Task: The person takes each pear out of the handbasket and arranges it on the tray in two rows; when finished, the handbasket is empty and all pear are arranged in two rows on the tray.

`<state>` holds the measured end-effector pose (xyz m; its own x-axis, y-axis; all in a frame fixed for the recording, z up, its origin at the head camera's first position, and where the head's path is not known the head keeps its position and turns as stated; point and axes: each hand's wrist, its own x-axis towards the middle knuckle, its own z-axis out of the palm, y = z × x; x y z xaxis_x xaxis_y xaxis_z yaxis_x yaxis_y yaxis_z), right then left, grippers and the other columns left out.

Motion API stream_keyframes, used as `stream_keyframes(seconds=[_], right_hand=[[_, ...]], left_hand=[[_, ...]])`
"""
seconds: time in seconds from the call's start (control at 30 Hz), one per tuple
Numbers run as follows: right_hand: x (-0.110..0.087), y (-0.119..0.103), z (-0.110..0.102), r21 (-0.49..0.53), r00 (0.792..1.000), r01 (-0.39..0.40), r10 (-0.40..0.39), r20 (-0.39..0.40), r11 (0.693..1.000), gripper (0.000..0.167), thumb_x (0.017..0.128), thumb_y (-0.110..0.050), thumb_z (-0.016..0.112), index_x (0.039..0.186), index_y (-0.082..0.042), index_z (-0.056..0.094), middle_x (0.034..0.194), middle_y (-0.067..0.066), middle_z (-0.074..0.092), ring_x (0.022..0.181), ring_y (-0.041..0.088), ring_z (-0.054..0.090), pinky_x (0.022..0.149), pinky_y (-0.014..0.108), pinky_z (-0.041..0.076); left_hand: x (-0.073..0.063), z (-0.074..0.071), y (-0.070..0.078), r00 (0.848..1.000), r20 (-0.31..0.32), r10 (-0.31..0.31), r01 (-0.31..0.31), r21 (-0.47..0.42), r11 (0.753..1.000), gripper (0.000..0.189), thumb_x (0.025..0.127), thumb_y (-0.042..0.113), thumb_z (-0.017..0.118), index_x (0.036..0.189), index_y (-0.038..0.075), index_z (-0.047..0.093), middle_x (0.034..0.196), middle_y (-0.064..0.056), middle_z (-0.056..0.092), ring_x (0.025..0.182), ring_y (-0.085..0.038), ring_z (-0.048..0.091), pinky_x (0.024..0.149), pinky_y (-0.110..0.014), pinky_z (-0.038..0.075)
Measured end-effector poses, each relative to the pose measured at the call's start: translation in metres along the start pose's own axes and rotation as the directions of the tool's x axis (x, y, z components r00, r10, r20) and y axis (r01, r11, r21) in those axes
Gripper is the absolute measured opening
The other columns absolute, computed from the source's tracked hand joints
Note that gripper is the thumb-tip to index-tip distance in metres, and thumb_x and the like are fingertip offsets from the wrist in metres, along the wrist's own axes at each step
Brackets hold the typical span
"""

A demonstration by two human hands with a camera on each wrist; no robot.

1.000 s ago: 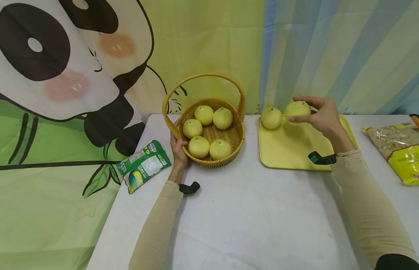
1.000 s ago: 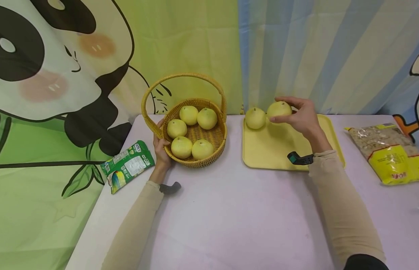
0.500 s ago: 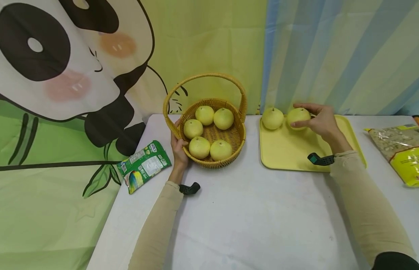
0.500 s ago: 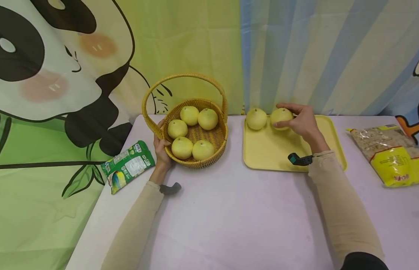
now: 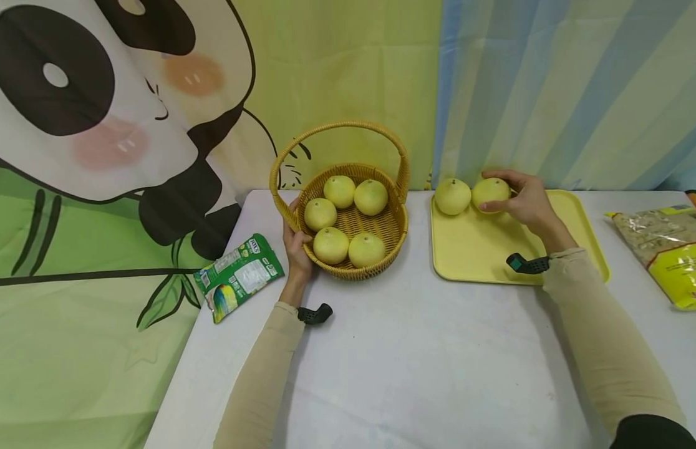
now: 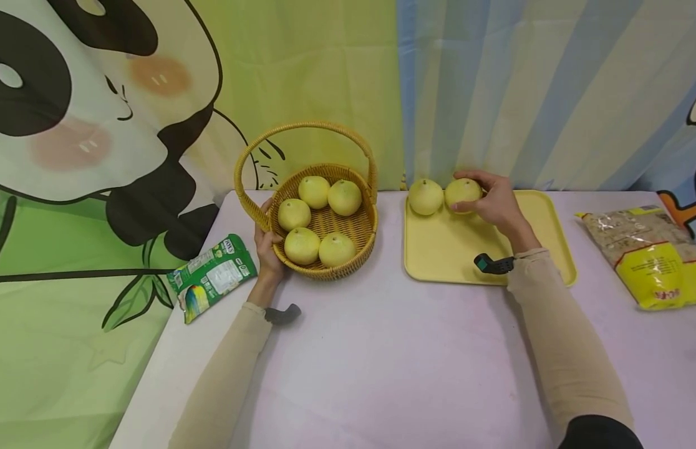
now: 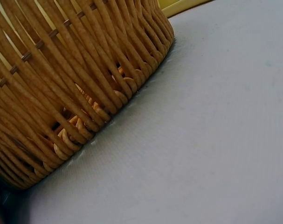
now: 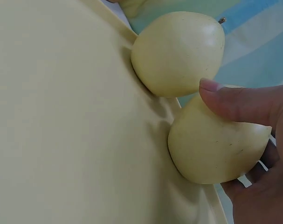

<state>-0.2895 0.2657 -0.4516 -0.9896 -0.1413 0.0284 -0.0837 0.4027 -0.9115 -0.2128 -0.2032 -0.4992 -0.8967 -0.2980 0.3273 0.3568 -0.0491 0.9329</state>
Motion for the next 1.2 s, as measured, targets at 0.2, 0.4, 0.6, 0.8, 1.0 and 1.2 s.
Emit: stream_keyframes(seconds=[0.2,0.4,0.6,0.8,1.0,1.2], right_hand=[[0.002,0.002,0.001,-0.027,1.000,0.012,-0.012,0.006,1.000,0.068,0.089,-0.010,0.085,0.151,-0.011,0.058,0.153,0.010,0.056,0.113,0.000,0.056,0.082,0.012,0.049],[0.000,0.000,-0.001,-0.032,1.000,0.018,-0.017,0.021,0.999,0.071,0.090,-0.012,0.084,0.155,-0.012,0.055,0.158,0.011,0.053,0.123,0.006,0.055,0.086,0.013,0.049],[-0.004,-0.014,-0.001,0.018,0.998,0.058,-0.058,0.008,0.998,0.072,0.091,-0.018,0.084,0.156,-0.012,0.054,0.163,0.000,0.051,0.156,0.020,0.038,0.130,0.042,0.024],[-0.009,-0.044,0.005,0.045,0.987,0.155,-0.153,-0.044,0.987,0.058,0.092,-0.017,0.083,0.146,-0.009,0.064,0.151,-0.005,0.061,0.151,0.016,0.043,0.130,0.045,0.024],[-0.019,-0.088,0.023,0.077,0.970,0.243,-0.241,-0.036,0.967,0.041,0.090,-0.011,0.083,0.130,-0.008,0.074,0.126,-0.012,0.073,0.125,0.008,0.063,0.110,0.025,0.048],[-0.022,-0.116,0.047,0.117,0.940,0.320,-0.331,0.088,0.940,0.037,0.092,-0.006,0.080,0.128,-0.002,0.074,0.126,0.004,0.075,0.115,0.011,0.069,0.100,0.022,0.054]], left_hand=[[0.000,0.001,-0.001,1.000,0.001,0.002,-0.002,-0.004,1.000,0.086,0.075,0.003,0.038,0.161,0.008,0.041,0.163,-0.010,0.043,0.149,-0.023,0.041,0.120,-0.036,0.030],[-0.001,0.002,0.001,1.000,0.002,0.000,0.000,-0.005,1.000,0.086,0.076,0.001,0.037,0.161,0.009,0.041,0.164,-0.010,0.043,0.151,-0.023,0.040,0.121,-0.036,0.030],[-0.001,0.002,0.002,1.000,0.002,-0.008,0.008,0.002,1.000,0.086,0.076,0.002,0.038,0.161,0.009,0.041,0.164,-0.008,0.042,0.151,-0.022,0.040,0.120,-0.036,0.030],[0.000,0.000,0.001,1.000,0.004,0.007,-0.008,0.002,1.000,0.085,0.076,0.003,0.038,0.160,0.009,0.043,0.162,-0.011,0.044,0.148,-0.024,0.041,0.118,-0.036,0.030],[0.001,0.001,0.001,1.000,-0.002,0.004,-0.004,0.031,1.000,0.089,0.073,0.004,0.036,0.161,0.011,0.041,0.166,-0.006,0.042,0.152,-0.023,0.039,0.122,-0.035,0.028],[0.001,0.002,0.001,1.000,-0.008,-0.001,0.001,0.032,0.999,0.088,0.073,0.005,0.037,0.161,0.009,0.040,0.166,-0.006,0.043,0.152,-0.023,0.040,0.121,-0.035,0.029]])
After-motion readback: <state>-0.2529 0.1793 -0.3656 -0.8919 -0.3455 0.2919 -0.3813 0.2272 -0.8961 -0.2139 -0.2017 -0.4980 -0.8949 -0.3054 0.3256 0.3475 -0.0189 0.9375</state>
